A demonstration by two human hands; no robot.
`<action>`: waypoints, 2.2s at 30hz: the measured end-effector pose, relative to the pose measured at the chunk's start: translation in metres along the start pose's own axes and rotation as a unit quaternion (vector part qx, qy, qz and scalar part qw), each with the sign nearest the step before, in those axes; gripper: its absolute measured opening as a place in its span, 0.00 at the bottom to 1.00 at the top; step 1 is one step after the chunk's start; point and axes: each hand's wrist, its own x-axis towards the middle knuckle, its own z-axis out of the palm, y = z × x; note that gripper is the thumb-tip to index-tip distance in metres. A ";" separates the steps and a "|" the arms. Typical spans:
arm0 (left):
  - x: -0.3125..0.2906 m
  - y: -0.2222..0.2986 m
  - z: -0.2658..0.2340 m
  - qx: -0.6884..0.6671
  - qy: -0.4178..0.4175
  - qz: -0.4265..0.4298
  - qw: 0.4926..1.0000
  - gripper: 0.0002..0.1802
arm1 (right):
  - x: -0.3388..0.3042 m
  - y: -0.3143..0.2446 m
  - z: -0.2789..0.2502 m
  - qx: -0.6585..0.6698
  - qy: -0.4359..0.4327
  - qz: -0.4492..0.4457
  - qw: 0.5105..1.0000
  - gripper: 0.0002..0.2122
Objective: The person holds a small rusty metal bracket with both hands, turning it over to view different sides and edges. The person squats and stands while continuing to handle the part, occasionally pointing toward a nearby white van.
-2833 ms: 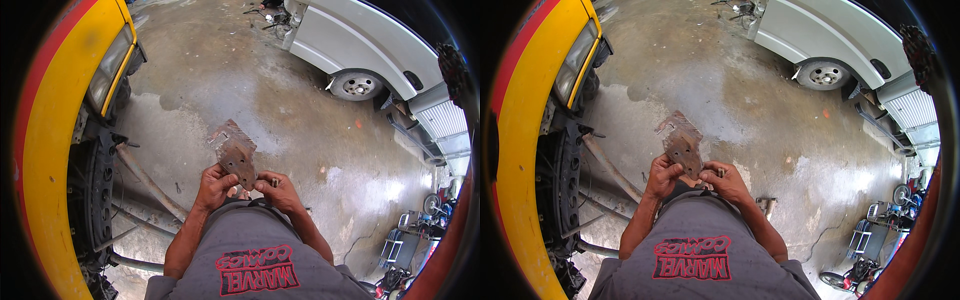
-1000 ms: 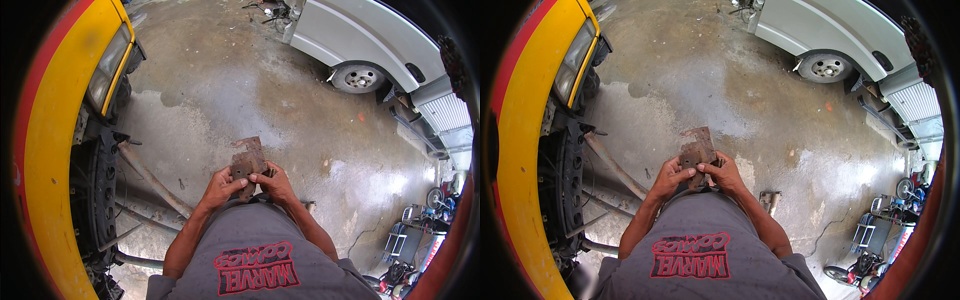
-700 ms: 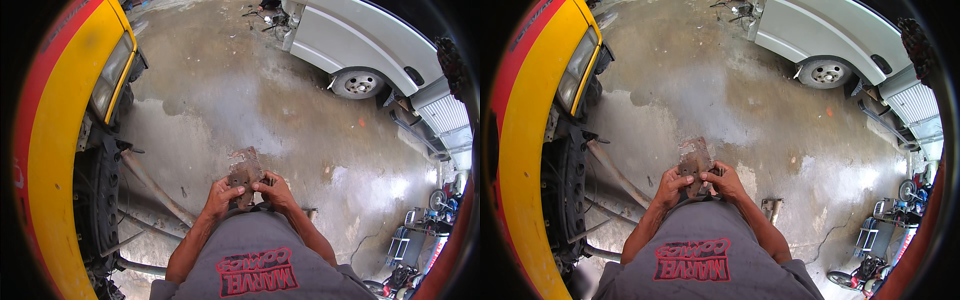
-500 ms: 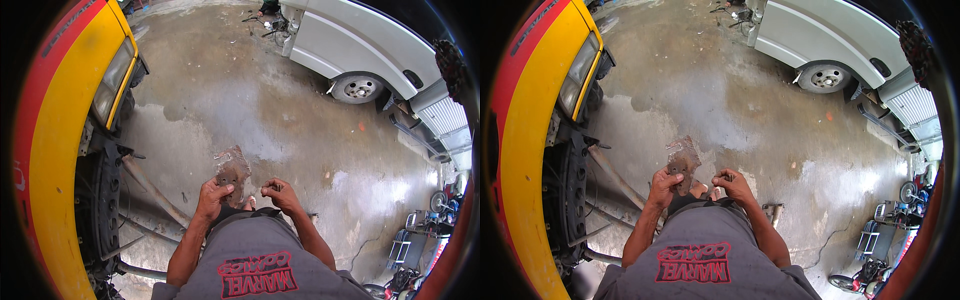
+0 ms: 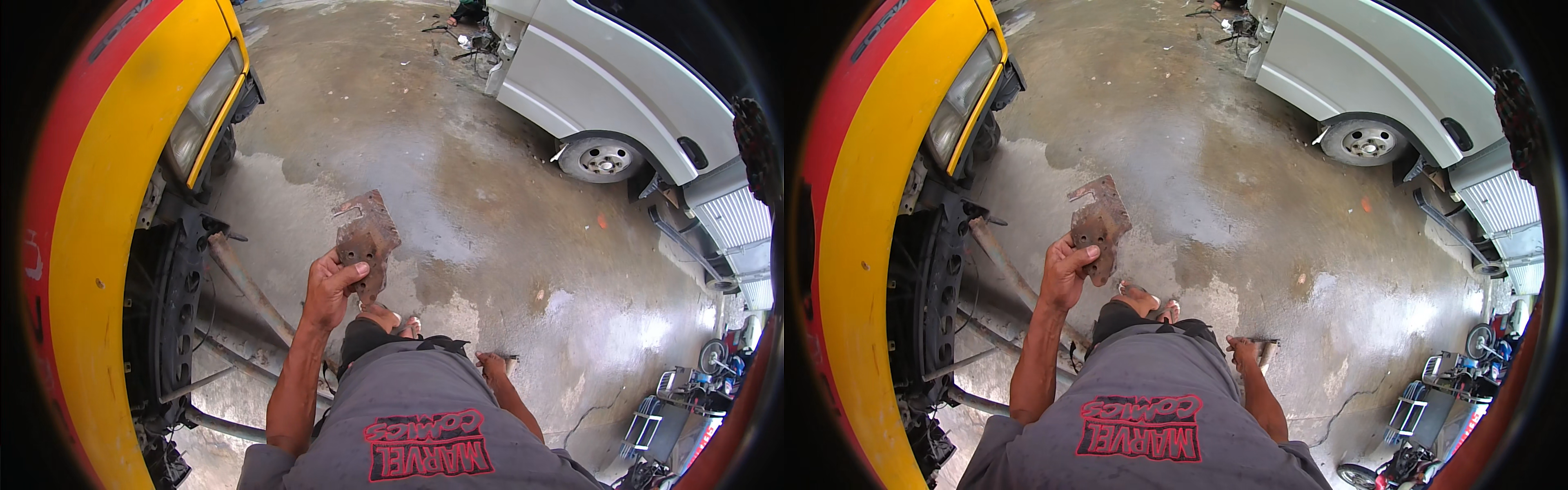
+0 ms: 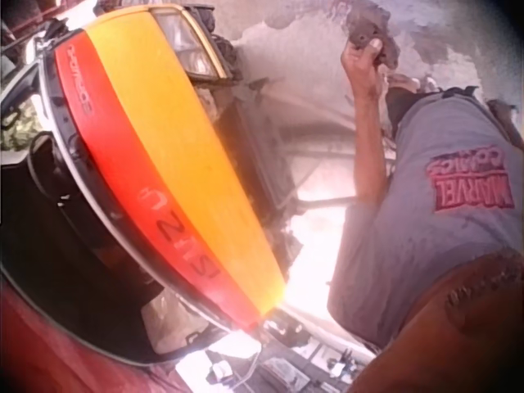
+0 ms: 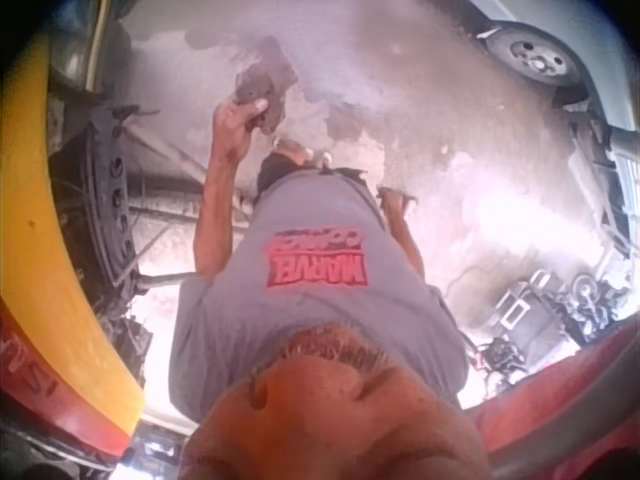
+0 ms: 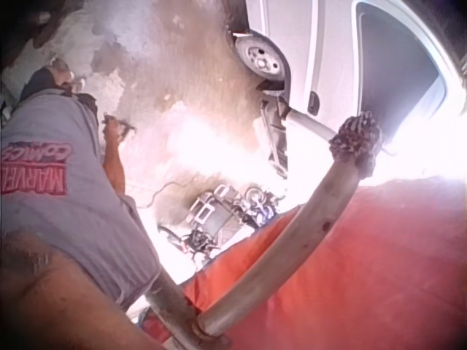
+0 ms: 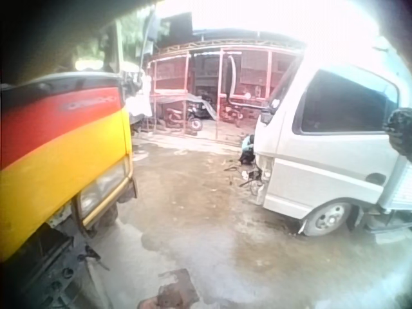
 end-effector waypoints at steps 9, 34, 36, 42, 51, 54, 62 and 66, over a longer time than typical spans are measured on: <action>0.001 0.000 0.004 -0.014 -0.021 -0.008 1.000 0.17 | -0.004 0.062 0.001 -0.181 -0.011 -0.060 0.982 0.07; -0.008 -0.013 0.010 -0.009 -0.025 -0.029 0.999 0.14 | 0.020 0.054 -0.002 -0.233 -0.019 -0.119 0.965 0.11; -0.009 -0.013 0.009 -0.002 -0.025 -0.027 0.999 0.14 | 0.021 0.055 0.000 -0.229 -0.025 -0.113 0.967 0.12; -0.010 -0.015 0.010 0.003 -0.026 -0.029 0.999 0.15 | 0.016 0.048 0.003 -0.233 -0.006 -0.078 0.969 0.11; -0.009 -0.020 0.006 0.012 -0.029 -0.033 0.999 0.16 | -0.005 0.026 0.009 -0.208 -0.004 -0.076 0.975 0.10; -0.008 -0.019 0.008 0.016 -0.026 -0.032 0.999 0.17 | 0.003 0.032 0.007 -0.219 -0.001 -0.085 0.972 0.10; -0.007 -0.018 0.005 0.034 -0.039 -0.024 0.998 0.18 | -0.013 0.013 0.017 -0.189 -0.001 -0.062 0.980 0.09; -0.007 -0.016 0.007 0.037 -0.046 -0.024 0.998 0.18 | -0.010 0.016 0.017 -0.205 -0.011 -0.051 0.977 0.11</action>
